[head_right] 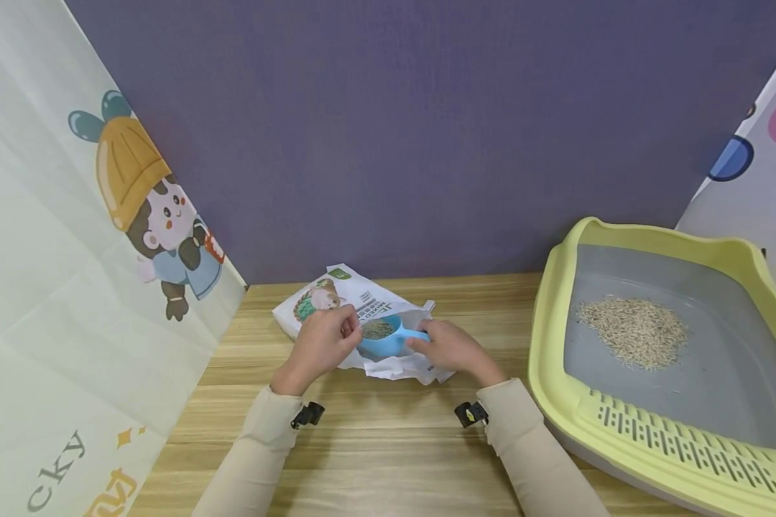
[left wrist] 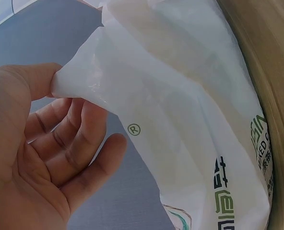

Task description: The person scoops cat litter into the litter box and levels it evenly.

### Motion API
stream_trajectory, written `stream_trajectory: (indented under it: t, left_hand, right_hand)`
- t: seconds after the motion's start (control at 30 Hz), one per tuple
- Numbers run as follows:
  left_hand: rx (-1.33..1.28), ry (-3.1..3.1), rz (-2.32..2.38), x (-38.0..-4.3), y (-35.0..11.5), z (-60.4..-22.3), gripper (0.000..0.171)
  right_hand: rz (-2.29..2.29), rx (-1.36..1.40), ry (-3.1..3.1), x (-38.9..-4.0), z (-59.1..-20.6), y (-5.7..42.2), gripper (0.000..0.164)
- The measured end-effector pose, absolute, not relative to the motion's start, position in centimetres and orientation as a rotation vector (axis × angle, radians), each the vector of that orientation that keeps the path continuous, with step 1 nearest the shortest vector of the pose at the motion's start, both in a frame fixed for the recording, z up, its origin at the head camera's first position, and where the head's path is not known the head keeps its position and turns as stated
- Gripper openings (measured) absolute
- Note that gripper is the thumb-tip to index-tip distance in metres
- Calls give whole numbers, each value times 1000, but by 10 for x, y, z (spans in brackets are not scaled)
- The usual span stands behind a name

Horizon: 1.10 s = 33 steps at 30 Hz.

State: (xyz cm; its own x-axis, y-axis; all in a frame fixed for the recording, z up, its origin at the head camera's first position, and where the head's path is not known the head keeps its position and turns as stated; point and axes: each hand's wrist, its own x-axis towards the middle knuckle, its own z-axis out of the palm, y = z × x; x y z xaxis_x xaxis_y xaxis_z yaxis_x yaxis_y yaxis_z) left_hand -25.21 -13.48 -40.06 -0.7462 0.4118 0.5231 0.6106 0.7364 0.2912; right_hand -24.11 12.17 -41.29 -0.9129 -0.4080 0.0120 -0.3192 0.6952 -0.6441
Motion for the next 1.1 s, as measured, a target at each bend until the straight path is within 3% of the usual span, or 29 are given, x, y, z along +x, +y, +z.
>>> stream_trajectory:
  t: [1.1]
  left_hand:
    - [-756,-2523,-638,-254,-135,-402,19]
  right_hand:
    - [-913,-622,2746,-229,-384,157,18]
